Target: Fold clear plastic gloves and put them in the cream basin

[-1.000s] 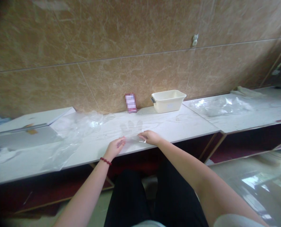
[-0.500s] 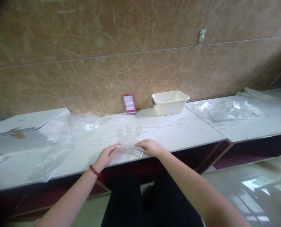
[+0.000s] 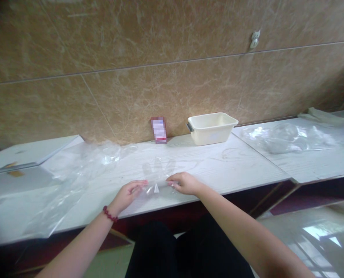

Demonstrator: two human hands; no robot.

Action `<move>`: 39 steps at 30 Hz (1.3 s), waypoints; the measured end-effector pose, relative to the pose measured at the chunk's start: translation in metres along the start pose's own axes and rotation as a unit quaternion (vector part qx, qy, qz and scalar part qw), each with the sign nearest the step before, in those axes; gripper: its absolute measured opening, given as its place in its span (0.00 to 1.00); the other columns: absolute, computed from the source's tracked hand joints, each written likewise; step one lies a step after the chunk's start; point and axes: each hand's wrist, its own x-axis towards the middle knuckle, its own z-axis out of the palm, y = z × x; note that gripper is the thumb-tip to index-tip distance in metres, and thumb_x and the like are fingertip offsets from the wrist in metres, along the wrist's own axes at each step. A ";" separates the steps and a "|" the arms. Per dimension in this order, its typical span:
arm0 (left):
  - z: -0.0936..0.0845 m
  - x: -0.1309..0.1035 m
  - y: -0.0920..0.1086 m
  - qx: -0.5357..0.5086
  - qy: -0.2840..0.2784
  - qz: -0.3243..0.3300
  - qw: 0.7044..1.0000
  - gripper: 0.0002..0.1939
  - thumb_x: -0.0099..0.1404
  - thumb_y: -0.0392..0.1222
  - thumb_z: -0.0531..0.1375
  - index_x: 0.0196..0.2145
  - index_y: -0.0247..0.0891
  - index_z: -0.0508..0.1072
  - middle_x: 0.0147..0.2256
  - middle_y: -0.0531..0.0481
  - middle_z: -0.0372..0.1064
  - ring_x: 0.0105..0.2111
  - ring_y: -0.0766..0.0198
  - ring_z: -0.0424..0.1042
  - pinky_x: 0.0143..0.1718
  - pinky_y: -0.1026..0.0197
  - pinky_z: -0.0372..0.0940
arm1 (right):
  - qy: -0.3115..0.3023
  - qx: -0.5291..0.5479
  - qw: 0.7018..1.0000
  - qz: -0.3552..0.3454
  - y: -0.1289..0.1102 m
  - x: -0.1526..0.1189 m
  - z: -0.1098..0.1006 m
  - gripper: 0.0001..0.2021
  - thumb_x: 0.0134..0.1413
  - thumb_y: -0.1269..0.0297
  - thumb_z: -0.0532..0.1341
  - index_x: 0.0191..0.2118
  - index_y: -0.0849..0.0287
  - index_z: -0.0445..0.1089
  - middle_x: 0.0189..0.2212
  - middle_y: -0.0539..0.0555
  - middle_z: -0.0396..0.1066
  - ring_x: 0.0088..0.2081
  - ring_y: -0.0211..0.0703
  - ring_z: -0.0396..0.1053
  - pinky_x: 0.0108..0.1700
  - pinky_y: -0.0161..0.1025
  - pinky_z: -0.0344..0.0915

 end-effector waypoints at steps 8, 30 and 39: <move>-0.013 0.036 -0.010 -0.031 -0.018 -0.059 0.998 0.12 0.54 0.44 0.54 0.35 0.36 0.68 0.36 0.47 0.68 0.36 0.63 0.67 0.38 0.60 0.62 | -0.039 -0.001 0.999 -0.018 0.019 0.042 -0.028 0.09 0.47 0.64 0.53 0.33 0.60 0.67 0.30 0.51 0.69 0.32 0.35 0.65 0.35 0.32 0.61; -0.017 0.113 -0.045 0.049 -0.063 -0.139 0.987 0.16 0.51 0.51 0.52 0.30 0.34 0.69 0.28 0.49 0.68 0.28 0.63 0.66 0.30 0.63 0.59 | -0.079 -0.102 0.982 0.137 0.075 0.097 -0.038 0.07 0.41 0.64 0.56 0.28 0.61 0.67 0.27 0.52 0.69 0.28 0.35 0.64 0.30 0.30 0.57; -0.036 0.098 -0.031 -0.115 -0.108 -0.203 0.966 0.20 0.52 0.52 0.53 0.39 0.35 0.63 0.36 0.46 0.66 0.28 0.68 0.63 0.24 0.67 0.54 | -0.014 -0.098 0.986 0.138 0.087 0.099 -0.019 0.07 0.42 0.63 0.56 0.27 0.60 0.66 0.24 0.50 0.67 0.24 0.32 0.61 0.27 0.29 0.55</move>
